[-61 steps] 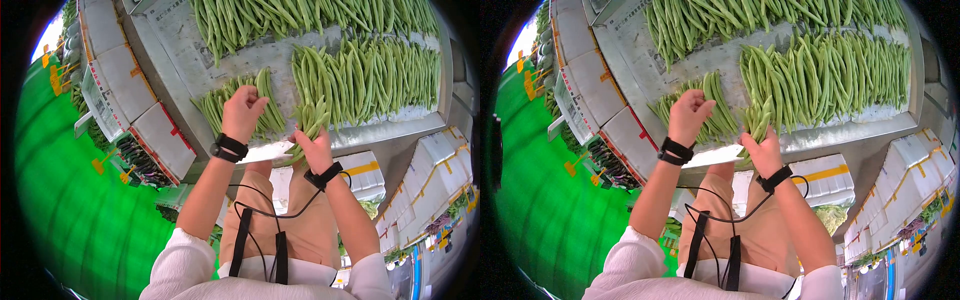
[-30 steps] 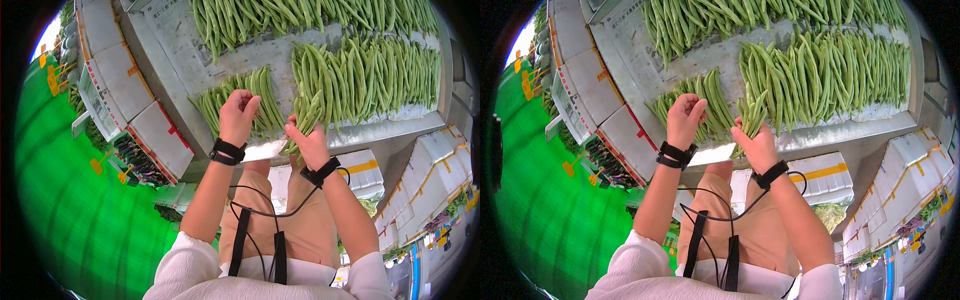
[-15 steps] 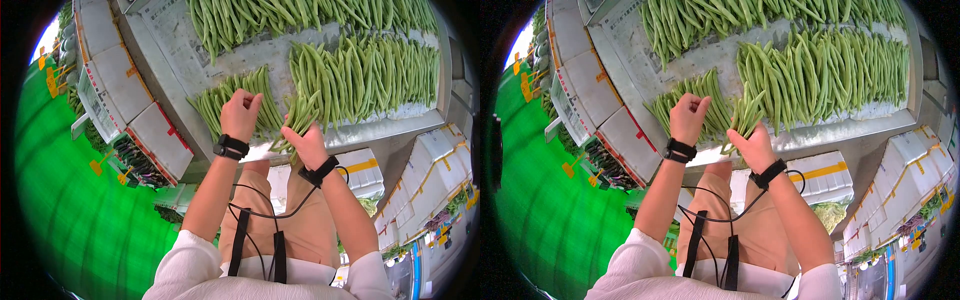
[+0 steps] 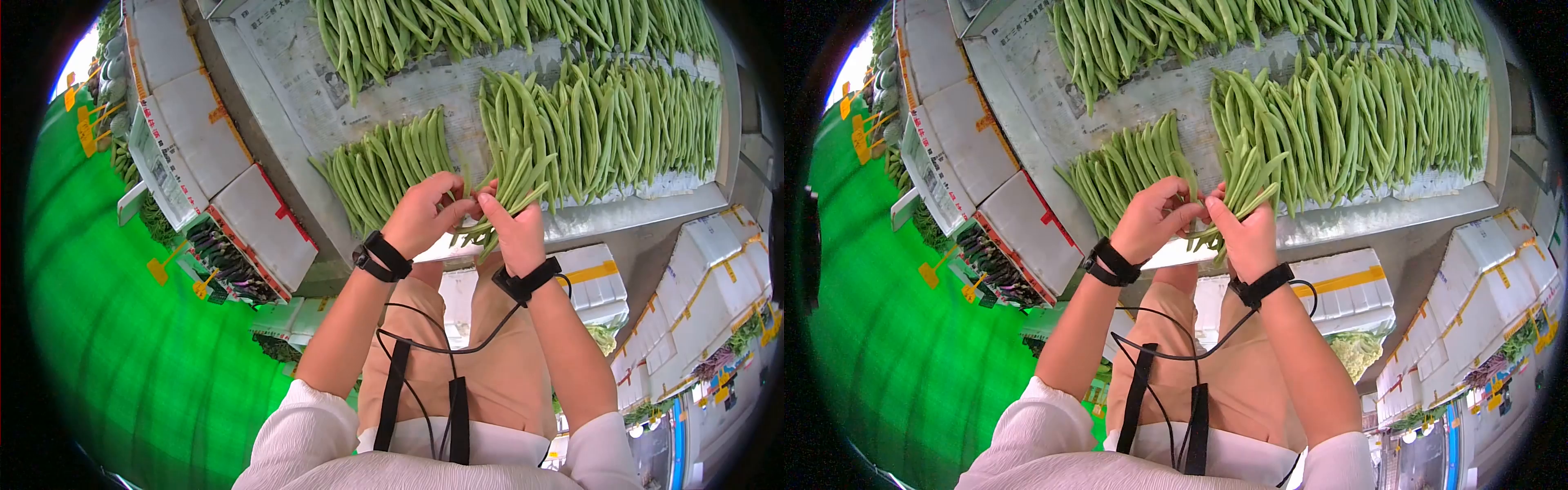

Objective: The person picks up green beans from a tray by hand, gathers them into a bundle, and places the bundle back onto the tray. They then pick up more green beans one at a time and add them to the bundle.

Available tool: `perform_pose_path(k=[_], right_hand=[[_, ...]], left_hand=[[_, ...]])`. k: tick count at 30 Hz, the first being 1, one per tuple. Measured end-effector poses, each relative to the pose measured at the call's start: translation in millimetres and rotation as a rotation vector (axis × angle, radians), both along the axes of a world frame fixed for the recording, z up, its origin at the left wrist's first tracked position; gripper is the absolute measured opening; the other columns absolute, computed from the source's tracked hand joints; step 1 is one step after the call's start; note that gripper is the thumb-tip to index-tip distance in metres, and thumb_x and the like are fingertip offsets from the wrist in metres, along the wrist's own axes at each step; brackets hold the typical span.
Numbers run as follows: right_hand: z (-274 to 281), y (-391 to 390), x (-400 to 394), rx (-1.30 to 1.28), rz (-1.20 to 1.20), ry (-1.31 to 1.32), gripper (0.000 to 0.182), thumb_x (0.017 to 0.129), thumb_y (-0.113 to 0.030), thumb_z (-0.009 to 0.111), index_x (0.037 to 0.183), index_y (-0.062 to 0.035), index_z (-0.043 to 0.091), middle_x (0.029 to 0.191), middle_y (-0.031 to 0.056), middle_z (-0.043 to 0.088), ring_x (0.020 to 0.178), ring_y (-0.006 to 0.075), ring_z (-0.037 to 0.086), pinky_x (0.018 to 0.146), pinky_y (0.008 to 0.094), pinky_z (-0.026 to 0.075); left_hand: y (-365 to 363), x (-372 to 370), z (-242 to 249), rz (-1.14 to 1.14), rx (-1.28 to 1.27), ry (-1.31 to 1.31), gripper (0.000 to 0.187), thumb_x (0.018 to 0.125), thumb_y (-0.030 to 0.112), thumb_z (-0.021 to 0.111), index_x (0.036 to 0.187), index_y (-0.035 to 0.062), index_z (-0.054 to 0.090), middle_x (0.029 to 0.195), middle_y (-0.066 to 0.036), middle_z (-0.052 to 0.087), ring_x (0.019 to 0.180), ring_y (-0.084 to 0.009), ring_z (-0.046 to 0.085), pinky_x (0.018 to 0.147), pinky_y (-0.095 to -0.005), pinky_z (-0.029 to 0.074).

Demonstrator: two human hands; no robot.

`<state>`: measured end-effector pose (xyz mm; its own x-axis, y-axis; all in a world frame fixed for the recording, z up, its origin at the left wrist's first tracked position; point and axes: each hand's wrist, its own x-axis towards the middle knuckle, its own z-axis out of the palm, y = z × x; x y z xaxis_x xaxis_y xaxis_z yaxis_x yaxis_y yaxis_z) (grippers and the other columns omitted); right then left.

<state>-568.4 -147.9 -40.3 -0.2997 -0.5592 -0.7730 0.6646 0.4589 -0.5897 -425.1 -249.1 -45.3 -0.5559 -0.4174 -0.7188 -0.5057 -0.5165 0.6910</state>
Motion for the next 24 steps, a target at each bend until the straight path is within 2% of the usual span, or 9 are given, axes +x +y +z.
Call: perform_pose_path(k=[1,4,7,8,11,12,18,21,24], right_hand=[[1,0,-1,-0.017,-0.012,-0.014,0.024,0.09,-0.005,0.068,0.111,0.0021,0.059,0.093,0.0045,0.064,0.079,0.0123,0.064,0.072,0.0268,0.053],[8,-5,-2,0.045,-0.065,0.033,0.023,0.09,-0.006,0.068,0.109,0.0028,0.059,0.09,0.0041,0.064,0.075,0.0118,0.063,0.069,0.0266,0.053],[10,-4,-8,0.043,0.045,0.029,0.025,0.091,-0.008,0.067,0.112,0.0029,0.059,0.092,0.0046,0.063,0.072,0.0119,0.062,0.068,0.0271,0.052],[11,-4,-9,0.042,0.078,0.044,0.026,0.092,-0.008,0.067,0.113,0.003,0.058,0.092,0.0046,0.063,0.072,0.0118,0.062,0.068,0.027,0.052],[11,-1,-9,0.019,0.132,0.042,0.028,0.093,-0.009,0.064,0.116,0.0031,0.057,0.093,0.0046,0.063,0.073,0.0115,0.062,0.068,0.027,0.052],[10,2,-8,0.0,0.117,0.015,0.029,0.093,-0.009,0.064,0.118,0.0031,0.056,0.094,0.0047,0.063,0.074,0.0114,0.062,0.068,0.0269,0.052],[11,5,-9,0.008,0.158,-0.019,0.026,0.092,-0.007,0.064,0.115,0.0012,0.056,0.097,0.0047,0.063,0.081,0.0111,0.062,0.072,0.0275,0.052],[10,3,-7,0.001,0.203,0.087,0.026,0.09,-0.007,0.067,0.113,0.0002,0.056,0.097,0.0043,0.063,0.084,0.0112,0.062,0.074,0.0279,0.052],[9,3,-6,-0.006,0.202,0.13,0.027,0.089,-0.008,0.07,0.111,-0.0002,0.057,0.096,0.0036,0.064,0.085,0.0111,0.061,0.075,0.0279,0.051]], left_hand=[[-2,0,1,0.007,0.027,-0.014,0.017,0.093,0.009,0.067,0.102,-0.0019,0.058,0.082,-0.002,0.062,0.071,-0.008,0.061,0.061,-0.0237,0.052],[-8,0,-7,0.022,-0.149,-0.128,0.021,0.092,0.007,0.067,0.107,-0.0023,0.056,0.084,-0.005,0.064,0.072,-0.0097,0.063,0.061,-0.0244,0.053],[-10,-17,-8,0.195,-0.227,-0.194,0.027,0.091,0.005,0.068,0.112,-0.0023,0.052,0.085,-0.008,0.065,0.074,-0.0109,0.065,0.06,-0.0253,0.053],[-9,-20,-16,0.197,-0.277,-0.201,0.035,0.089,0.004,0.069,0.116,-0.0028,0.048,0.082,-0.011,0.068,0.072,-0.0129,0.066,0.058,-0.0263,0.054],[-15,-32,-20,0.115,-0.399,-0.313,0.039,0.087,0.004,0.071,0.116,-0.0037,0.047,0.077,-0.012,0.068,0.069,-0.0142,0.067,0.057,-0.0263,0.053],[-16,-34,-22,0.085,-0.426,-0.339,0.046,0.085,0.006,0.072,0.12,-0.0034,0.044,0.074,-0.012,0.068,0.065,-0.0174,0.067,0.058,-0.0281,0.053],[-14,-37,-28,-0.036,-0.642,-0.453,0.056,0.083,0.012,0.075,0.124,-0.0004,0.039,0.069,-0.012,0.065,0.062,-0.0278,0.065,0.058,-0.0371,0.049],[-13,-39,-26,-0.087,-0.652,-0.57,0.042,0.084,0.018,0.074,0.113,0.0016,0.049,0.067,-0.011,0.063,0.061,-0.0304,0.063,0.057,-0.0395,0.048],[-16,-33,-30,-0.22,-0.674,-0.573,0.027,0.086,0.022,0.073,0.096,0.0032,0.057,0.066,-0.01,0.063,0.062,-0.0307,0.064,0.057,-0.0404,0.048]])
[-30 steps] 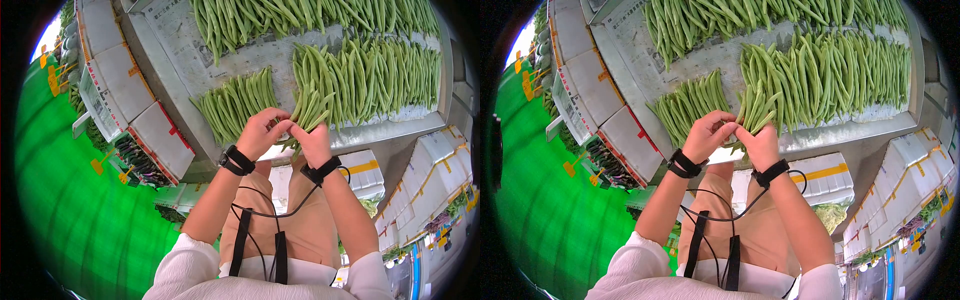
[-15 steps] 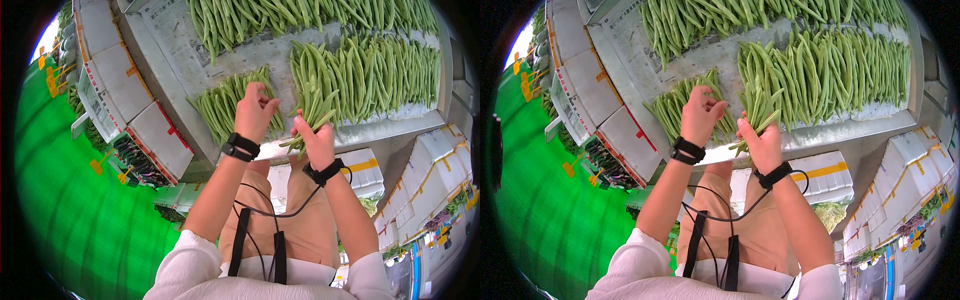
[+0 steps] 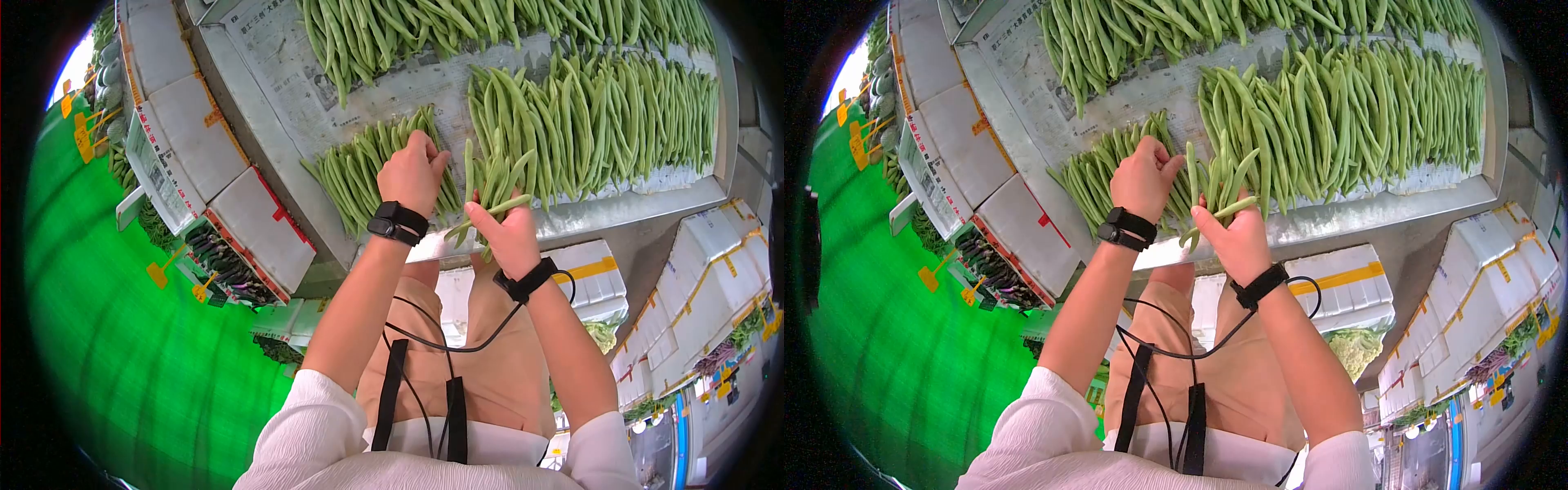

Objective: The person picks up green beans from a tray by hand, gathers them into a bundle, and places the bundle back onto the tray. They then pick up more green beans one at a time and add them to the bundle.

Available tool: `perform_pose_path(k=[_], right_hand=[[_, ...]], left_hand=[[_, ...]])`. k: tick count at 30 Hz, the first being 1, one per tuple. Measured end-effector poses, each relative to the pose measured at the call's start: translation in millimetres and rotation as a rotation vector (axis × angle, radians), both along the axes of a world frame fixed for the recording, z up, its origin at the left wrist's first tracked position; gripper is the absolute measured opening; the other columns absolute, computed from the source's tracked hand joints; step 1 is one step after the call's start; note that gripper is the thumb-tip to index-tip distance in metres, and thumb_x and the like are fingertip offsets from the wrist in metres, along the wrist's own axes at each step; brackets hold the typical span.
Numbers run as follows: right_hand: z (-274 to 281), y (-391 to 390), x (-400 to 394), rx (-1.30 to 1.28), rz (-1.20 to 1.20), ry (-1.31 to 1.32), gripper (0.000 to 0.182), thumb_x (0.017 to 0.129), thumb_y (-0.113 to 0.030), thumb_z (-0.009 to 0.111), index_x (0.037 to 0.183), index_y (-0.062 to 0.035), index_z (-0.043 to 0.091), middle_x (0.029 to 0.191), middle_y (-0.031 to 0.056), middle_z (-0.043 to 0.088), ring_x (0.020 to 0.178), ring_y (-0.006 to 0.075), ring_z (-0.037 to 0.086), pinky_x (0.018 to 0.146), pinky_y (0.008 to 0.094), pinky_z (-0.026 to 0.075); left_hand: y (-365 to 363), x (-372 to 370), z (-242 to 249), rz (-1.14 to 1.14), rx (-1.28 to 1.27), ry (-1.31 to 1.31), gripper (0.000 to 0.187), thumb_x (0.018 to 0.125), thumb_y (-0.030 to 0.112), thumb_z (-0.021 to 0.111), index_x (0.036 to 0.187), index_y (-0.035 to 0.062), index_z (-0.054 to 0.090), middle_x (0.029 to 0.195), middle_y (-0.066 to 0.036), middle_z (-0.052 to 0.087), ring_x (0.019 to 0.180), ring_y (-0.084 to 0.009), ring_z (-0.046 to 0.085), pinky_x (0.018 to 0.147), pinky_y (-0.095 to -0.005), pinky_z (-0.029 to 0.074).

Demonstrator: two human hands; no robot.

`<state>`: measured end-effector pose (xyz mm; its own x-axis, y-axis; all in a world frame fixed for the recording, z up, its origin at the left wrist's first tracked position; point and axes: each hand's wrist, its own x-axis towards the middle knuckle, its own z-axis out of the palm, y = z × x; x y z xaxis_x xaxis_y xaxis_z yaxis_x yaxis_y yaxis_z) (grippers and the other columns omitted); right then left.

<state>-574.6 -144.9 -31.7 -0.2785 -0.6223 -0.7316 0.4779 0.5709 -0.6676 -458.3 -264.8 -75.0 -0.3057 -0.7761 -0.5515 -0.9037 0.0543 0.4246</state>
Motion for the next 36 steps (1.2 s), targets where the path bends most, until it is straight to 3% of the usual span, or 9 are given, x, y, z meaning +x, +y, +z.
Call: perform_pose_path(k=[3,6,9,13,17,20,24,32,36], right_hand=[[-1,-2,-1,0.022,-0.016,-0.015,0.026,0.088,-0.008,0.071,0.11,-0.0004,0.058,0.094,0.0032,0.064,0.085,0.011,0.06,0.075,0.0278,0.051],[-5,-2,-3,0.038,-0.001,0.008,0.026,0.087,-0.008,0.072,0.108,-0.0003,0.059,0.094,0.0032,0.064,0.083,0.011,0.059,0.075,0.0275,0.051],[-9,-3,-5,0.032,0.066,0.079,0.027,0.086,-0.007,0.072,0.108,-0.0001,0.059,0.094,0.0034,0.064,0.083,0.0111,0.06,0.075,0.0276,0.051],[-10,-5,1,0.014,0.051,0.106,0.027,0.086,-0.005,0.07,0.109,0.0002,0.058,0.094,0.0043,0.064,0.082,0.0122,0.062,0.074,0.0279,0.052],[-14,0,7,0.015,-0.065,-0.066,0.026,0.087,-0.004,0.069,0.11,0.0007,0.057,0.095,0.0062,0.065,0.08,0.0135,0.065,0.071,0.0279,0.054],[-9,-2,8,0.017,-0.141,-0.081,0.025,0.088,-0.005,0.07,0.108,0.0009,0.057,0.094,0.0066,0.065,0.078,0.0133,0.065,0.068,0.0273,0.054],[-2,-1,2,0.06,-0.048,-0.131,0.026,0.088,-0.011,0.074,0.104,0.0004,0.058,0.088,0.0046,0.064,0.076,0.0119,0.064,0.066,0.0263,0.053],[4,-3,6,0.114,0.085,-0.023,0.037,0.084,-0.025,0.08,0.101,-0.0006,0.059,0.084,0.0025,0.063,0.071,0.0099,0.059,0.063,0.026,0.049],[-5,-4,7,0.153,0.027,0.043,0.042,0.082,-0.03,0.083,0.101,-0.0011,0.059,0.084,0.0015,0.062,0.073,0.0093,0.057,0.065,0.0255,0.048]], left_hand=[[-1,0,7,0.046,0.061,0.11,0.02,0.089,0.021,0.071,0.088,0.0026,0.063,0.067,-0.011,0.064,0.06,-0.0268,0.062,0.057,-0.0365,0.048],[5,9,12,0.125,0.149,0.277,0.019,0.093,0.02,0.067,0.095,0.0012,0.065,0.073,-0.008,0.067,0.061,-0.0164,0.06,0.059,-0.0299,0.049],[14,19,26,0.265,0.492,0.547,0.023,0.094,0.024,0.064,0.095,0.0014,0.068,0.074,-0.007,0.067,0.064,-0.0168,0.061,0.062,-0.0304,0.05],[26,34,20,0.217,0.572,0.608,0.016,0.094,0.013,0.066,0.103,-0.0007,0.064,0.092,-0.001,0.065,0.078,-0.0064,0.059,0.066,-0.0226,0.049],[19,39,23,0.142,0.522,0.543,0.014,0.093,0.013,0.066,0.1,0.0005,0.064,0.087,-0.003,0.064,0.074,-0.0114,0.06,0.068,-0.0265,0.05],[12,35,21,0.459,0.551,0.583,0.015,0.095,0.013,0.064,0.097,-0.0018,0.061,0.082,-0.005,0.063,0.072,-0.0112,0.062,0.064,-0.0253,0.051],[-1,23,13,0.475,0.489,0.526,0.018,0.098,0.015,0.06,0.098,-0.0033,0.059,0.082,-0.005,0.065,0.071,-0.0122,0.067,0.061,-0.0252,0.054],[-1,4,-2,0.088,0.211,0.067,0.02,0.094,0.016,0.062,0.092,-0.0037,0.063,0.065,-0.012,0.066,0.058,-0.018,0.066,0.055,-0.0301,0.05],[5,10,14,0.118,0.342,0.281,0.019,0.093,0.017,0.062,0.094,-0.0018,0.065,0.071,-0.008,0.067,0.064,-0.0144,0.065,0.058,-0.0292,0.05]])
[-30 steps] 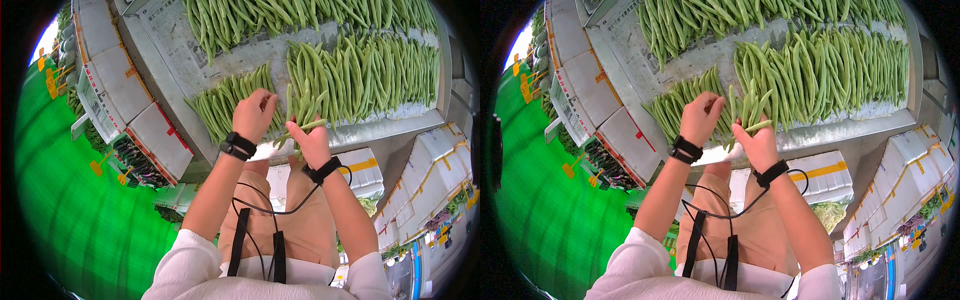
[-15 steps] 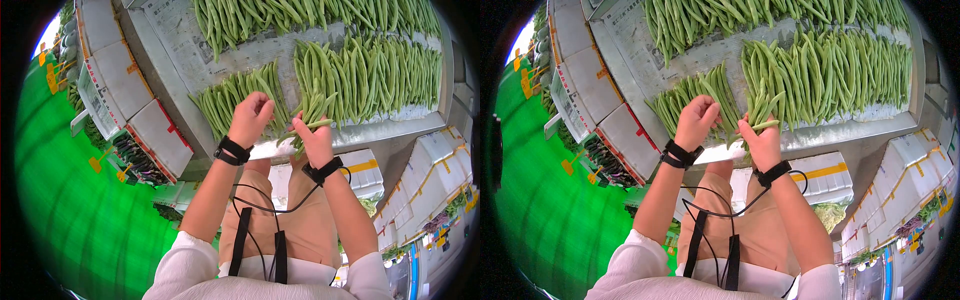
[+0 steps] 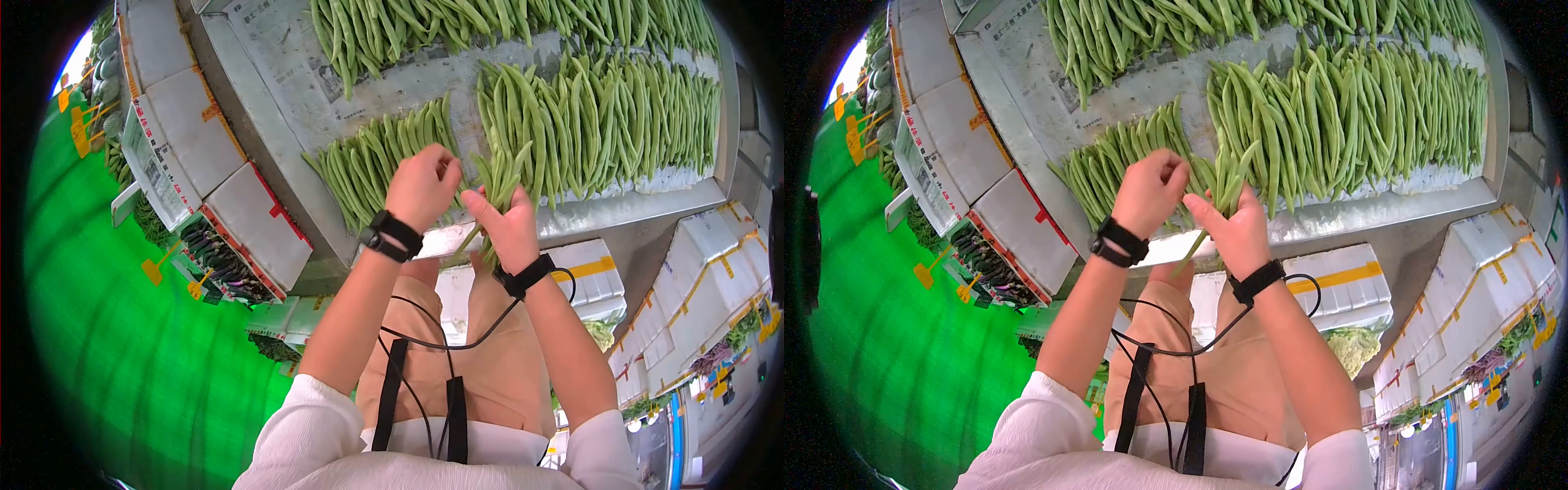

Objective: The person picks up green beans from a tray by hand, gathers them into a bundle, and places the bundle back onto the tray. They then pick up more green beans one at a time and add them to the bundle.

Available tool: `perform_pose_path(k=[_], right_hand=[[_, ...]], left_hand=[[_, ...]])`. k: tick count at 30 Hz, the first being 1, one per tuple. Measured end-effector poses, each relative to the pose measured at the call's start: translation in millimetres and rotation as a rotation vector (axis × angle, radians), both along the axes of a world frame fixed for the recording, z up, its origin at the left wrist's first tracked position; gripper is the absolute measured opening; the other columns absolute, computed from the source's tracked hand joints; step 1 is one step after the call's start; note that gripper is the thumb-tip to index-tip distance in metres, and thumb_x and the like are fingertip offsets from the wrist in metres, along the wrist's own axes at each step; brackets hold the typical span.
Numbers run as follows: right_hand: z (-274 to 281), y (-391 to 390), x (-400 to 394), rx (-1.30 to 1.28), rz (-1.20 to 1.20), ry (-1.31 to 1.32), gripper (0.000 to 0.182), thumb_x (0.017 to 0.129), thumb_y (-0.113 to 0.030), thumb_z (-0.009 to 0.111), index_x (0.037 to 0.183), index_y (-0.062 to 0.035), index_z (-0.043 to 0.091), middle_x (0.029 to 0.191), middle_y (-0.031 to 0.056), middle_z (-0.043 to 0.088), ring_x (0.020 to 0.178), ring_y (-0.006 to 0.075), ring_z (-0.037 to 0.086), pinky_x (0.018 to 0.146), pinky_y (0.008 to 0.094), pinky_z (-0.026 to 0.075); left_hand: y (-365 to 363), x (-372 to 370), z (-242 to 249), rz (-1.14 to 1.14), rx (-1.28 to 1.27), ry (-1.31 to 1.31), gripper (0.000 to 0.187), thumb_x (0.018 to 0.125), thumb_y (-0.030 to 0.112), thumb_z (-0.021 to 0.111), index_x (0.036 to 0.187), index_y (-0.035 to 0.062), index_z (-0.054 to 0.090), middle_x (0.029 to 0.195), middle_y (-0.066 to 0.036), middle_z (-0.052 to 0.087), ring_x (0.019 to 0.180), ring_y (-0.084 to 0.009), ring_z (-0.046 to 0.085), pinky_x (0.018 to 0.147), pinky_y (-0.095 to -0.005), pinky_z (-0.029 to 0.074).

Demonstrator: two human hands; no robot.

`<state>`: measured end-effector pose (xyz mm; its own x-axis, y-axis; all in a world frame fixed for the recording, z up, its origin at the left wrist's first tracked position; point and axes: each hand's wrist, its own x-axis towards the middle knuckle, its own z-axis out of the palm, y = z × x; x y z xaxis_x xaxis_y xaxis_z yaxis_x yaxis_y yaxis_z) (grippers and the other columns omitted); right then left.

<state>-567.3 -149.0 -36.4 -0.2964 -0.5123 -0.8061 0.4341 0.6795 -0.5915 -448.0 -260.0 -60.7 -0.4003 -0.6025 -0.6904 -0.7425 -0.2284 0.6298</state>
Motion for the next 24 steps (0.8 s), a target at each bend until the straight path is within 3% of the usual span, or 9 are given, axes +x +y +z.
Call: perform_pose_path(k=[3,5,6,9,13,16,19,24], right_hand=[[4,-9,0,0.039,-0.06,-0.043,0.045,0.081,-0.032,0.084,0.101,-0.0015,0.058,0.086,0.0012,0.061,0.075,0.0092,0.056,0.066,0.0253,0.048],[3,-11,0,0.034,-0.07,-0.013,0.045,0.081,-0.033,0.084,0.101,-0.0016,0.058,0.087,0.0017,0.061,0.076,0.0092,0.056,0.066,0.0253,0.048],[-3,-10,2,0.01,-0.065,0.036,0.045,0.081,-0.033,0.084,0.101,-0.0017,0.058,0.089,0.0021,0.06,0.076,0.0092,0.056,0.066,0.0253,0.048],[-5,-12,6,-0.037,-0.085,0.056,0.045,0.081,-0.032,0.084,0.102,-0.0017,0.058,0.092,0.0032,0.06,0.076,0.0092,0.057,0.065,0.0253,0.049],[-1,-14,7,-0.025,-0.097,0.027,0.045,0.081,-0.031,0.084,0.102,-0.002,0.057,0.089,0.002,0.06,0.075,0.0095,0.057,0.064,0.0254,0.05],[-3,-14,11,-0.079,-0.109,0.043,0.046,0.08,-0.031,0.084,0.103,-0.0021,0.057,0.084,0.0003,0.059,0.072,0.0092,0.058,0.063,0.0255,0.05],[6,-19,4,-0.062,-0.141,-0.017,0.046,0.081,-0.03,0.084,0.103,-0.0018,0.056,0.081,-0.0003,0.058,0.068,0.0093,0.057,0.06,0.0246,0.049],[6,-20,-8,-0.169,-0.324,-0.213,0.029,0.092,-0.019,0.069,0.107,-0.0006,0.054,0.08,0.0021,0.058,0.065,0.0096,0.056,0.057,0.0233,0.046]], left_hand=[[5,14,23,0.075,0.4,0.308,0.018,0.095,0.015,0.059,0.102,-0.0012,0.065,0.08,-0.002,0.066,0.07,-0.0101,0.062,0.063,-0.0258,0.05],[22,21,28,0.207,0.434,0.434,0.017,0.096,0.013,0.06,0.104,-0.0015,0.063,0.086,-0.002,0.066,0.073,-0.0093,0.062,0.065,-0.0257,0.052],[23,27,29,0.095,0.424,0.404,0.021,0.095,0.015,0.065,0.108,-0.0011,0.062,0.093,-0.002,0.066,0.077,-0.0082,0.061,0.069,-0.026,0.053],[27,35,32,0.069,0.432,0.292,0.021,0.091,0.016,0.069,0.104,0.0008,0.063,0.082,-0.001,0.066,0.069,-0.007,0.055,0.065,-0.0243,0.047],[16,30,44,0.003,0.359,0.374,0.022,0.087,0.015,0.073,0.103,0.0018,0.064,0.081,-0.001,0.066,0.069,-0.0084,0.057,0.064,-0.0253,0.048],[14,24,48,-0.07,0.302,0.287,0.024,0.085,0.014,0.075,0.101,0.0006,0.063,0.081,-0.001,0.065,0.069,-0.0087,0.057,0.064,-0.0264,0.049],[13,28,43,0.019,0.248,0.299,0.023,0.085,0.012,0.075,0.1,0.001,0.061,0.08,-0.001,0.065,0.072,-0.0084,0.059,0.066,-0.0266,0.05],[-1,32,27,0.277,0.287,0.227,0.018,0.091,0.01,0.069,0.099,-0.0013,0.057,0.084,-0.004,0.067,0.075,-0.0094,0.064,0.065,-0.0229,0.051]])
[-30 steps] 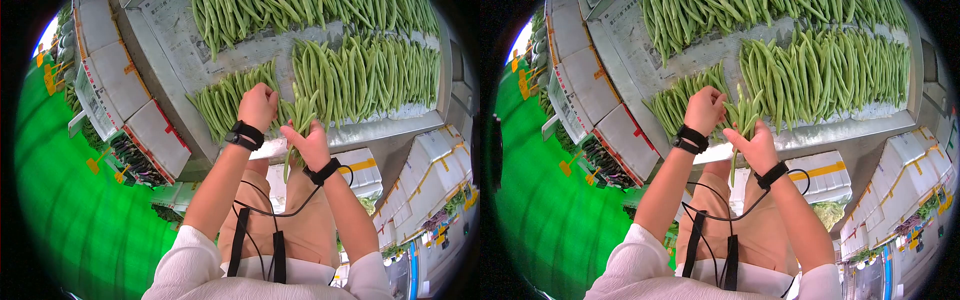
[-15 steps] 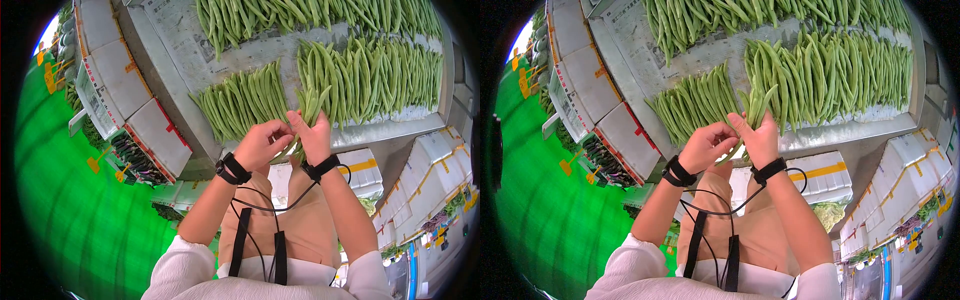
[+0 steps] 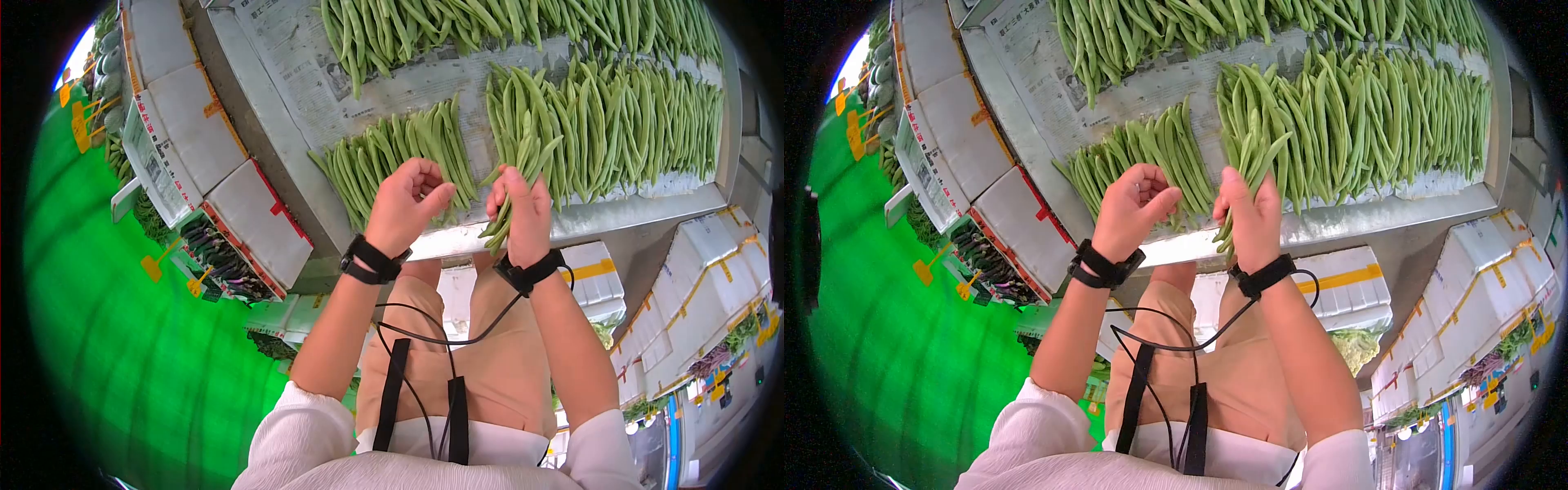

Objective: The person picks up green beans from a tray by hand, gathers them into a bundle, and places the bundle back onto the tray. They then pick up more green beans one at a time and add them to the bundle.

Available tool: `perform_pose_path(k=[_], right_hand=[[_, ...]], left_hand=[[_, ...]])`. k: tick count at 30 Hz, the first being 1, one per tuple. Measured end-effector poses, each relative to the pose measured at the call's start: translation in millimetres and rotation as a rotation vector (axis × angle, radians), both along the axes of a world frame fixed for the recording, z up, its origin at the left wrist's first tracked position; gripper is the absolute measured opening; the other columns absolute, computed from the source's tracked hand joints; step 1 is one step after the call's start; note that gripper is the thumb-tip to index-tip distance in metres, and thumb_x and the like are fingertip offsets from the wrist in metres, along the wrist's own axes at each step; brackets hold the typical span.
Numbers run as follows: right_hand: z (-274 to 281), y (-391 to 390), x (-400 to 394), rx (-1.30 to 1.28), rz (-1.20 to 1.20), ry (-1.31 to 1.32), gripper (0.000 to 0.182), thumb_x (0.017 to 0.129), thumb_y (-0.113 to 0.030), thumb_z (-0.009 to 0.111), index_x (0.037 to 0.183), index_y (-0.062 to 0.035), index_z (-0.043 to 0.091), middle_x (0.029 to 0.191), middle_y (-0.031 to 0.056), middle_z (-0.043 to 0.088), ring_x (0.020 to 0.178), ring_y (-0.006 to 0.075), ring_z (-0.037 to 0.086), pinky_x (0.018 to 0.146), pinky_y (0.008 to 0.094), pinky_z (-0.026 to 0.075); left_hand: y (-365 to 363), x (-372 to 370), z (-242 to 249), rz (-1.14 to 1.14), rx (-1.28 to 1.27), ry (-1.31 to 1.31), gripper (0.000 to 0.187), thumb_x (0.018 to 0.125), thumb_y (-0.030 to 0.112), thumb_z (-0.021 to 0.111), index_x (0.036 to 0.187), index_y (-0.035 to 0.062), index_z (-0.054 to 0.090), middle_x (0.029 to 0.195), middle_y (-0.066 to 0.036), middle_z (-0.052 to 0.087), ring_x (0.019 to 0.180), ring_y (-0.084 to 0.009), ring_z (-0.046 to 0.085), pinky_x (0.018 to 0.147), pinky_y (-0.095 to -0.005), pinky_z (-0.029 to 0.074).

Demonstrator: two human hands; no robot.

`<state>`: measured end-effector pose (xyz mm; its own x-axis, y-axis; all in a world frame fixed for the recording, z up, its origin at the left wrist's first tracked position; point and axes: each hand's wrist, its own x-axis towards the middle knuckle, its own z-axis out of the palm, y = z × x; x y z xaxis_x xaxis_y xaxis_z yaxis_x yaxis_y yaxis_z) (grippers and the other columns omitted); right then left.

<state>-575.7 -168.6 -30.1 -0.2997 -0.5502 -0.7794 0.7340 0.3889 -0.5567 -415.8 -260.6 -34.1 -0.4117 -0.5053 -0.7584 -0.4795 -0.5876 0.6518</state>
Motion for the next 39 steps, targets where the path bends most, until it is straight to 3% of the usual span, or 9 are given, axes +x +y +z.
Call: perform_pose_path(k=[4,9,13,19,24,31,32,39], right_hand=[[-4,4,2,-0.063,-0.057,-0.067,0.019,0.097,-0.014,0.056,0.11,-0.0005,0.053,0.08,0.0026,0.058,0.066,0.0092,0.057,0.059,0.0241,0.048],[-2,5,7,0.04,0.126,0.085,0.021,0.096,-0.015,0.062,0.111,-0.0022,0.055,0.086,0.0028,0.06,0.07,0.0093,0.059,0.064,0.0257,0.051],[-4,8,6,0.025,0.207,0.179,0.026,0.095,-0.018,0.066,0.114,-0.002,0.057,0.094,0.0037,0.064,0.08,0.0096,0.06,0.071,0.0256,0.051],[-11,9,12,0.022,0.247,0.257,0.025,0.095,-0.018,0.067,0.113,-0.0015,0.061,0.099,0.0031,0.066,0.086,0.009,0.059,0.077,0.0256,0.05],[-11,9,14,0.035,0.284,0.181,0.022,0.095,-0.018,0.067,0.109,-0.0018,0.062,0.094,0.0022,0.066,0.08,0.0077,0.058,0.072,0.0248,0.049],[-12,11,12,0.095,0.234,0.155,0.02,0.095,-0.015,0.063,0.109,-0.0004,0.061,0.094,0.0025,0.065,0.072,0.0079,0.057,0.065,0.0245,0.05],[-11,11,11,0.084,0.207,0.139,0.02,0.095,-0.014,0.062,0.11,-0.0001,0.061,0.095,0.0028,0.065,0.072,0.0082,0.057,0.065,0.0248,0.051],[-6,7,11,0.072,0.208,0.161,0.022,0.093,-0.009,0.063,0.113,0.0003,0.06,0.1,0.0051,0.066,0.079,0.01,0.06,0.07,0.0261,0.052]], left_hand=[[0,-10,-18,0.045,0.073,-0.076,0.018,0.093,0.011,0.067,0.095,-0.0038,0.057,0.078,-0.008,0.069,0.069,-0.0117,0.068,0.058,-0.0235,0.054],[-3,-27,-34,0.056,-0.018,-0.22,0.018,0.09,0.012,0.068,0.085,-0.0049,0.062,0.067,-0.01,0.067,0.058,-0.0139,0.067,0.053,-0.0267,0.053],[-5,-27,-37,-0.205,-0.231,-0.382,0.018,0.091,0.014,0.066,0.085,-0.003,0.064,0.065,-0.009,0.067,0.057,-0.0152,0.066,0.055,-0.0266,0.051],[9,-18,-9,0.025,0.091,0.179,0.021,0.097,0.018,0.063,0.1,-0.0025,0.062,0.083,-0.004,0.067,0.067,-0.009,0.061,0.058,-0.0241,0.048],[17,-4,-13,0.082,0.181,0.164,0.017,0.098,0.016,0.062,0.105,0.0004,0.059,0.085,-0.002,0.064,0.072,-0.0084,0.061,0.061,-0.023,0.049],[6,-2,-25,0.275,-0.077,-0.052,0.017,0.098,0.015,0.061,0.103,-0.0016,0.059,0.083,-0.003,0.065,0.071,-0.0094,0.063,0.063,-0.0239,0.053],[6,-2,-27,0.205,-0.106,-0.087,0.02,0.099,0.016,0.06,0.105,-0.0028,0.058,0.088,-0.006,0.066,0.073,-0.0115,0.066,0.065,-0.0252,0.056],[2,-11,-36,0.018,-0.238,-0.287,0.016,0.096,0.014,0.062,0.097,-0.002,0.061,0.079,-0.006,0.067,0.064,-0.0112,0.066,0.055,-0.0252,0.053]])
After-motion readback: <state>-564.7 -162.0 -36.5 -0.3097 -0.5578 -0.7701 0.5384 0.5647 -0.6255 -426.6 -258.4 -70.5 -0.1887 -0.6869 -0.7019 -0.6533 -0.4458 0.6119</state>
